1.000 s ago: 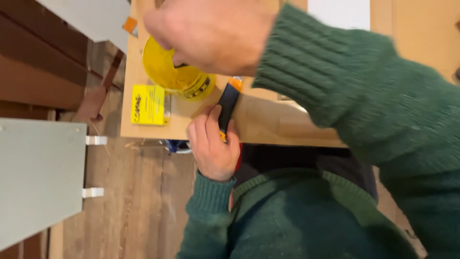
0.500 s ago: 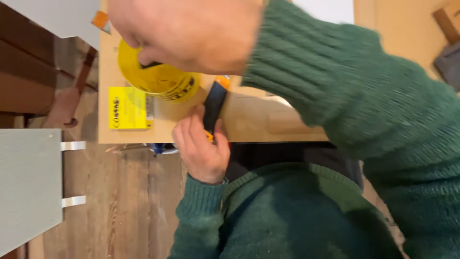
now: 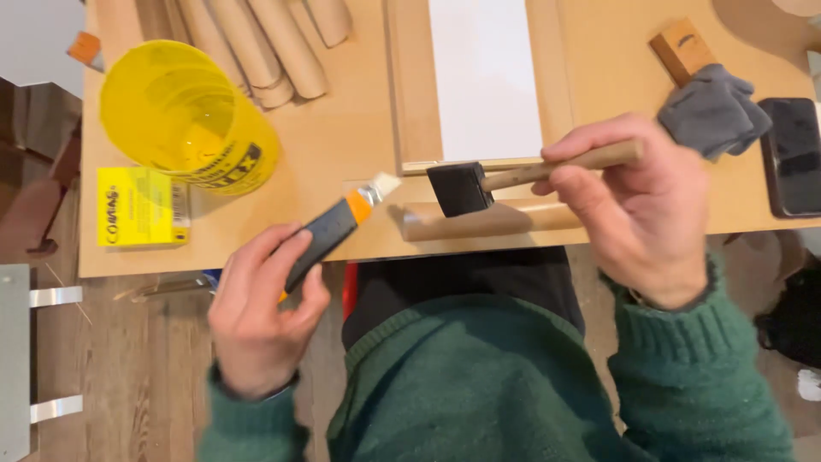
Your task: Applying adhesive strips and kraft paper to seal the back of a picture frame.
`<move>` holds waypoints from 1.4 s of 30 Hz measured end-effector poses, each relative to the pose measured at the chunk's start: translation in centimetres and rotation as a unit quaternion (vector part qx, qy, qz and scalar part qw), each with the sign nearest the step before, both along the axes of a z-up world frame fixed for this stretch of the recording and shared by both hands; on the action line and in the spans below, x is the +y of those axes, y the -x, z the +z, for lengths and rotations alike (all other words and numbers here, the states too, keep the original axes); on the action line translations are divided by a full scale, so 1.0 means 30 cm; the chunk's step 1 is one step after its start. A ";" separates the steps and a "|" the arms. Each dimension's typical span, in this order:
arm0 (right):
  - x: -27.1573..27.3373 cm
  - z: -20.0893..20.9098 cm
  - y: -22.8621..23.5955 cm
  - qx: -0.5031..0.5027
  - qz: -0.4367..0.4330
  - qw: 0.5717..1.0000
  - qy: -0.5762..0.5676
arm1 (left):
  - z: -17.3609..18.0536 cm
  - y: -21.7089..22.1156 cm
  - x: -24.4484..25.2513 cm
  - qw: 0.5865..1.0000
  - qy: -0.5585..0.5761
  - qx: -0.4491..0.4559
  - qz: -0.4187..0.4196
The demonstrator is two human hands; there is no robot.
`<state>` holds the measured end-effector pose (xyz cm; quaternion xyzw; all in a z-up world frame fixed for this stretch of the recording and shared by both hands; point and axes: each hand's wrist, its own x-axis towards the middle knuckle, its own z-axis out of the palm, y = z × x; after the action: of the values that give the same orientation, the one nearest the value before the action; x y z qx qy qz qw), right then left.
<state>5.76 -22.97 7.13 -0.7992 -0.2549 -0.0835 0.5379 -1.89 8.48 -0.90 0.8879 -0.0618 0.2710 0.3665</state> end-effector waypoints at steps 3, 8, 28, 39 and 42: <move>-0.025 -0.049 0.047 0.100 -0.052 0.994 -0.015 | 0.100 0.006 0.003 0.995 -0.065 0.040 -0.070; 0.006 -0.079 0.046 0.046 -0.080 0.987 0.132 | 0.198 -0.039 -0.027 0.967 -0.176 0.087 -0.161; -0.099 -0.034 0.091 -0.022 -0.152 0.955 0.254 | 0.205 -0.025 -0.058 0.961 -0.185 0.135 -0.158; -0.221 -0.075 0.133 0.048 -0.096 0.965 0.239 | 0.187 -0.010 -0.069 0.966 -0.166 0.137 -0.140; -0.280 -0.026 0.166 0.041 -0.209 0.899 0.381 | 0.181 -0.002 -0.067 0.970 -0.156 0.135 -0.132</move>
<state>0.79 -31.38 6.36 -0.9808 -0.0720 -0.0580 0.1718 -1.82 6.46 4.53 0.9462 -0.1703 0.0851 0.2615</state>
